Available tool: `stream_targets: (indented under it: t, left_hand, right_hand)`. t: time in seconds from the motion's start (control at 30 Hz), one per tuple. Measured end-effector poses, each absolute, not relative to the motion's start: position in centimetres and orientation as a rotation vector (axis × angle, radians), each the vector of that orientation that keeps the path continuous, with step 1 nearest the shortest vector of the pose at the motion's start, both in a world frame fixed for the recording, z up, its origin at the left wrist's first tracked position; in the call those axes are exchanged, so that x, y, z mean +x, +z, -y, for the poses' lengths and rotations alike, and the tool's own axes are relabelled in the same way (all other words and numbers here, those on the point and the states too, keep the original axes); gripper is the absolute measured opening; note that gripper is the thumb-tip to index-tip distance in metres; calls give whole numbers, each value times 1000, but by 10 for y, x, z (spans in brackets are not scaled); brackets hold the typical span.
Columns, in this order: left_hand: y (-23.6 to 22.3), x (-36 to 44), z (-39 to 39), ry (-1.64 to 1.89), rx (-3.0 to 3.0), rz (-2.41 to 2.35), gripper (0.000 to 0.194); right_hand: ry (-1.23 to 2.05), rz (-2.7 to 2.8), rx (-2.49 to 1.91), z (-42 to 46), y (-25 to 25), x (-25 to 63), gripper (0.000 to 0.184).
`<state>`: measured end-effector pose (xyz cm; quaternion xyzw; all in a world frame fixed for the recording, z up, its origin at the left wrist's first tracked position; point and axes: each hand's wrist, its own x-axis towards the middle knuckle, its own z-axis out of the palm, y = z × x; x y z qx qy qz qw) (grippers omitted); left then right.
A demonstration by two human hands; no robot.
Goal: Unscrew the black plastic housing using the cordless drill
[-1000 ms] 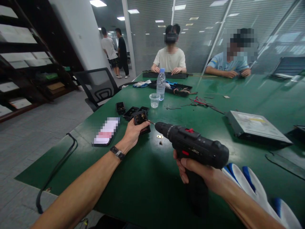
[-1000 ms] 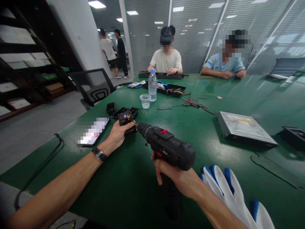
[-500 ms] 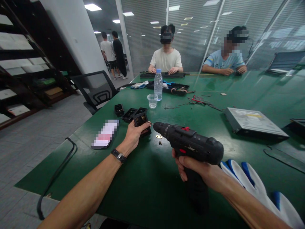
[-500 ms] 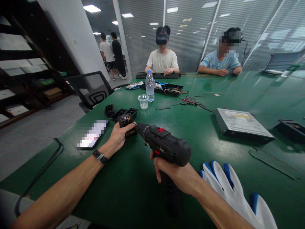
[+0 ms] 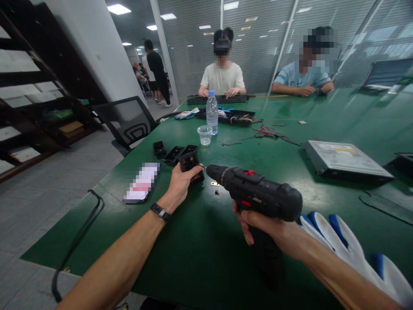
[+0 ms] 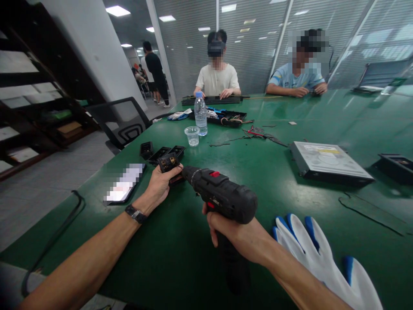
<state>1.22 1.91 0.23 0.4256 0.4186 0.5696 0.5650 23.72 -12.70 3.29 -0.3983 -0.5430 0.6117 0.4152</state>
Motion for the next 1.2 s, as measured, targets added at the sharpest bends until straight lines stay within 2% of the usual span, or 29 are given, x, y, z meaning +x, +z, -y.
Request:
stream_targets:
  t: [0.37,0.87,1.2]
  left_hand:
    - [-11,15,-24,1407,1076,-989,48]
    - [-10,15,-26,1377,1076,-1048,52]
    - [-12,15,-27,1396,1102,-1022,47]
  right_hand:
    - [1607,1215,-985,131,27,225,13]
    - [1591,1319,-1031,134,36,223,14]
    - [1619,1326,-1080,132,44,222,16]
